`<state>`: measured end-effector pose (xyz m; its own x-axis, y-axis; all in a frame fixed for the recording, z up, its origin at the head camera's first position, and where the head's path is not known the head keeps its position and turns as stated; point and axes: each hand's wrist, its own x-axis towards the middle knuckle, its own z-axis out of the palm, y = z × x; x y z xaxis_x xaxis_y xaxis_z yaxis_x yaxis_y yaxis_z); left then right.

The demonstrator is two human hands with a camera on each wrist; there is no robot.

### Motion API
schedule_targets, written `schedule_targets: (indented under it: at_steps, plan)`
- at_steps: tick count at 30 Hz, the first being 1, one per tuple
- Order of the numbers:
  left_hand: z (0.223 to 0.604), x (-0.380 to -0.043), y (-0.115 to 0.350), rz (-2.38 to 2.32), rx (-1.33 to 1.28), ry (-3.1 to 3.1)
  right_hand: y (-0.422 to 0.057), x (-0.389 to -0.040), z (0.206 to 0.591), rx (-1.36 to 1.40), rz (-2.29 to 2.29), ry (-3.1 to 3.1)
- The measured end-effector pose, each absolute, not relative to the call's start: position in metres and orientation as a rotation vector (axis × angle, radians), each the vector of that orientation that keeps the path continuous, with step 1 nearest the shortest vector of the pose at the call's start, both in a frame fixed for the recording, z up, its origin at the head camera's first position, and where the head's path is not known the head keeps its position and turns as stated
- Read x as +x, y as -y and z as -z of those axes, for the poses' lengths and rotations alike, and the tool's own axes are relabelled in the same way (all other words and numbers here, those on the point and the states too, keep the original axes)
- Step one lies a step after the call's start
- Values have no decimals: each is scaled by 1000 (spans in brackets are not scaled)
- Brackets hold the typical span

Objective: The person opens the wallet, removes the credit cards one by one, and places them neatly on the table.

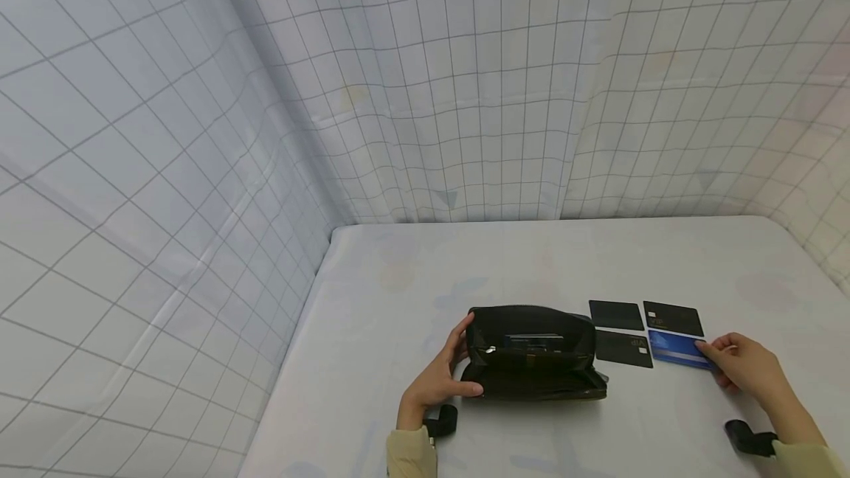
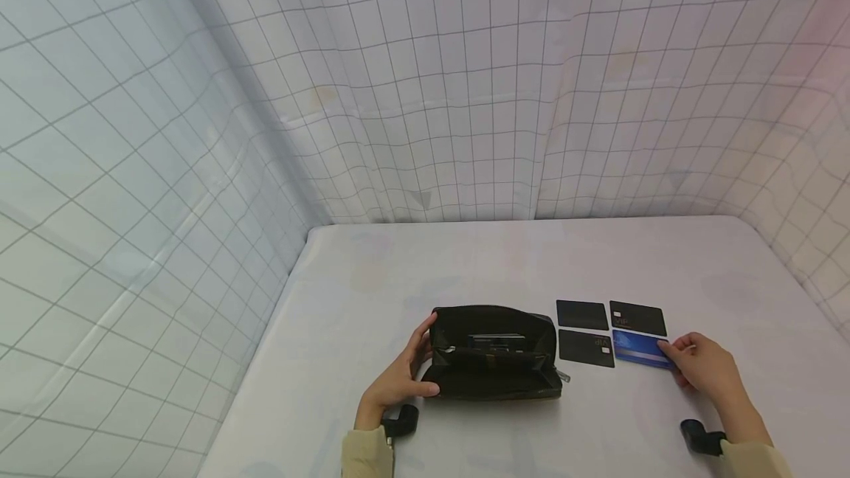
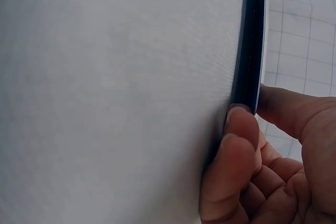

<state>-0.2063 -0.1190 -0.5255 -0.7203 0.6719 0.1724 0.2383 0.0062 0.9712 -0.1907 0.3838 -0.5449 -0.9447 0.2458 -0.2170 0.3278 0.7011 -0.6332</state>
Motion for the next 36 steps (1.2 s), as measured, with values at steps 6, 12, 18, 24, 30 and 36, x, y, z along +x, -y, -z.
schedule_targets:
  at_steps: [6,12,18,24,30,36]
  plan:
    - [531,-205,119,-1775,918,-1955,-384,-190,547,467,1049,-2801]
    - [521,-202,121,-1746,936,-1972,-382,-190,545,475,1011,-2812]
    - [522,-199,122,-1730,953,-1998,-379,-189,543,482,999,-2800]
    - [522,-194,122,-1731,912,-2010,-380,-189,539,459,973,-2783]
    - [522,-189,121,-1735,892,-1999,-381,-188,536,406,963,-2802]
    - [520,-186,120,-1719,888,-2014,-375,-188,531,386,916,-2859]
